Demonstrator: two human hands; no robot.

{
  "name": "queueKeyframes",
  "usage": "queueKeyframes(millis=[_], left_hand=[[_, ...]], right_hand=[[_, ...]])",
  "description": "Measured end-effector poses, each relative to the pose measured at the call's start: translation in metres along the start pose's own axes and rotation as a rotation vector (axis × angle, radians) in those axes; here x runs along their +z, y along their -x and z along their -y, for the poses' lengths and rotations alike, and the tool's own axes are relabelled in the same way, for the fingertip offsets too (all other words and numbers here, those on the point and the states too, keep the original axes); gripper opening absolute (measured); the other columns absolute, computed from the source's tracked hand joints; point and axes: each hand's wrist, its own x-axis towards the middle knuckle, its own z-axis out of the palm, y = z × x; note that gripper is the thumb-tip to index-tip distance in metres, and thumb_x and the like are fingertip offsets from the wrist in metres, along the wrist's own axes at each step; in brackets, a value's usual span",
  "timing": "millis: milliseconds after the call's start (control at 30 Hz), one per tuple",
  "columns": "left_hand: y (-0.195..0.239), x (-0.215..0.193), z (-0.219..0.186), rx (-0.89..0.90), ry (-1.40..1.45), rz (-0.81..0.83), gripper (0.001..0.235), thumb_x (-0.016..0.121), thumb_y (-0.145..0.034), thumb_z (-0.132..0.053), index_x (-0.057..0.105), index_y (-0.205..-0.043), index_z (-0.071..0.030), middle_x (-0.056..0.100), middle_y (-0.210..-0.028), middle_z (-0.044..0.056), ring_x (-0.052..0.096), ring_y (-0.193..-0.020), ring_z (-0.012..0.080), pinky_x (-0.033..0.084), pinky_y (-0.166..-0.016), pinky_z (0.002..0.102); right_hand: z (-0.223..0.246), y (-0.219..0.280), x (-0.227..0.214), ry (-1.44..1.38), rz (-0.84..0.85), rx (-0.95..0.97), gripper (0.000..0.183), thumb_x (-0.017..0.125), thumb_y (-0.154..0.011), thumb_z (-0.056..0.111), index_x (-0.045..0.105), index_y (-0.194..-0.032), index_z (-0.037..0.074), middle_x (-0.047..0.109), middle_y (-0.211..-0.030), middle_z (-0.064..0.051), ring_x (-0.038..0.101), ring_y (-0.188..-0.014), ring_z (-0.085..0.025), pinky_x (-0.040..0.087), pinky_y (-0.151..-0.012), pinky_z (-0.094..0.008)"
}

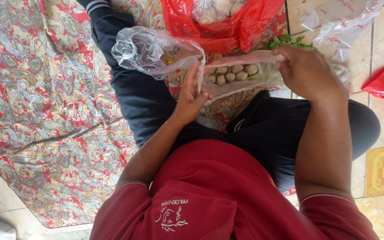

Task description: The person sits on a patterned mat and sorts small bulbous items, likely garlic, from a large red plastic bag into smaller clear plastic bags. They repeatedly open bags, transfer the items, and arrange the filled bags on the floor.

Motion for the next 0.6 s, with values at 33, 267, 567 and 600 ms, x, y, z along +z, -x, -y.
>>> queueKeyframes(millis=[33, 267, 567, 600], left_hand=[[0.000, 0.003, -0.005, 0.007, 0.020, 0.004, 0.091, 0.050, -0.092, 0.015, 0.013, -0.170, -0.014, 0.038, -0.168, 0.018, 0.062, -0.093, 0.0115, 0.059, -0.095, 0.031], [-0.027, 0.019, -0.081, 0.178, 0.179, 0.093, 0.083, 0.051, -0.096, 0.019, 0.021, -0.167, -0.013, 0.034, -0.165, 0.017, 0.064, -0.101, 0.0145, 0.048, -0.076, 0.023], [-0.065, 0.008, -0.159, 0.380, 0.225, 0.030, 0.081, 0.045, -0.093, 0.021, 0.028, -0.164, -0.013, 0.034, -0.166, 0.015, 0.065, -0.098, 0.0135, 0.038, -0.050, 0.018], [-0.069, 0.006, -0.155, 0.380, 0.194, -0.001, 0.081, 0.043, -0.090, 0.021, 0.029, -0.163, -0.012, 0.034, -0.167, 0.015, 0.064, -0.098, 0.0131, 0.039, -0.051, 0.019]], right_hand=[[-0.002, -0.002, 0.002, -0.049, -0.041, -0.049, 0.024, 0.067, -0.104, 0.013, 0.068, -0.128, 0.009, 0.073, -0.099, -0.020, 0.071, -0.091, -0.036, 0.056, -0.085, -0.046], [0.003, -0.024, -0.001, -0.934, -0.315, -0.094, 0.029, 0.054, -0.109, -0.011, 0.058, -0.134, 0.002, 0.064, -0.117, -0.005, 0.057, -0.084, -0.008, 0.049, -0.072, -0.022], [0.004, -0.053, -0.032, -1.099, -0.490, -0.392, 0.063, 0.053, -0.103, -0.018, 0.042, -0.160, 0.007, 0.053, -0.147, -0.012, 0.051, -0.081, -0.010, 0.043, -0.067, -0.022], [0.005, -0.062, -0.028, -1.066, -0.504, -0.395, 0.068, 0.051, -0.100, -0.018, 0.042, -0.163, 0.007, 0.051, -0.153, -0.012, 0.050, -0.087, -0.008, 0.040, -0.067, -0.021]])
